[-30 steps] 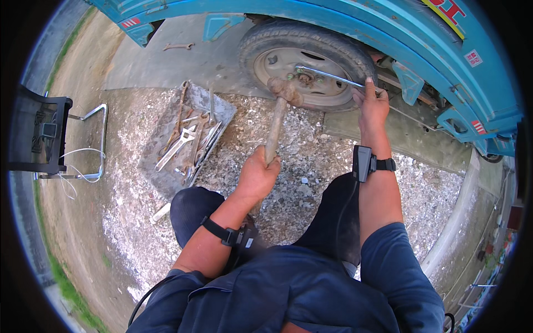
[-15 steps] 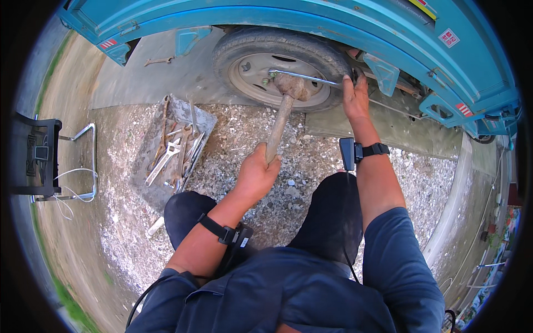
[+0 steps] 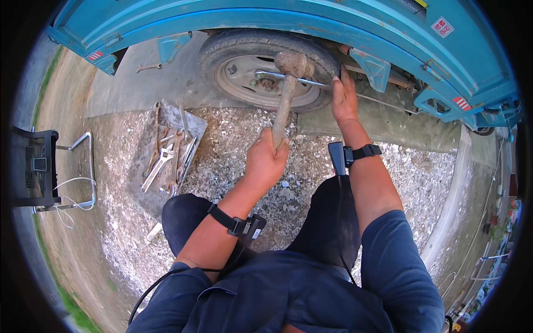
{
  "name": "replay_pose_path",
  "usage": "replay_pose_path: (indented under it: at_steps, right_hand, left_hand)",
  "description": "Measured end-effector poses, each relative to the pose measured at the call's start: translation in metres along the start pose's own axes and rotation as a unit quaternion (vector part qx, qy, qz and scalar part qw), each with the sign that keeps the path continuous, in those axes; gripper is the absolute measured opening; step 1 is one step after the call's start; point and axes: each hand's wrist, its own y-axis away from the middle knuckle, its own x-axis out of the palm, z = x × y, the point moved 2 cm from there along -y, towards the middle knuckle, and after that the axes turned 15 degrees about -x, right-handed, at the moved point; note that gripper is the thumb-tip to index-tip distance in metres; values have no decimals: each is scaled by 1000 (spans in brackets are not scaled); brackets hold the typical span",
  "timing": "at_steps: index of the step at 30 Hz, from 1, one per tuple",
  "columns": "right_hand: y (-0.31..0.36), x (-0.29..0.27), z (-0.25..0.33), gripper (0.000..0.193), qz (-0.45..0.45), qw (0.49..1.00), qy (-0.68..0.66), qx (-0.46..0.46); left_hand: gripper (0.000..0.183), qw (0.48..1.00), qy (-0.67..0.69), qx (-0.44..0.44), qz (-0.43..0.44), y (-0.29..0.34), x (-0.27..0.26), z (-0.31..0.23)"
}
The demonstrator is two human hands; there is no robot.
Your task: The person uses a wrench and a hammer to loosen nuts on a wheel of a three-wheeled vehicle and removes rubber trim from the top edge of the vehicle's bed.
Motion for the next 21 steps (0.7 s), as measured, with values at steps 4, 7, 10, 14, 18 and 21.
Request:
replay_pose_path:
  at_steps: [4,7,10,14,18,21]
  right_hand:
    - [0,-1,1,60,3,1000,-7,-2]
    - [-1,1,-1,60,4,1000,-10,-6]
    - [-4,1,-5,59,-3,1000,-13,-14]
    - [5,-4,-5,57,-1,1000,-12,-11]
    - [2,1,-4,55,-6,1000,-20,-3]
    - [1,3,-12,53,-15,999,-5,-28]
  left_hand:
    - [23,993,65,61,-72,4,-5,-18]
    - [23,997,-83,4,0,-9,9,7]
    - [23,995,-96,27,-9,-7,5,23]
    - [25,997,4,60,-40,0,-17,-10]
    - [25,993,13,80,-88,-3,-7,-11]
    - [23,995,-99,23,-23,-13,11,17]
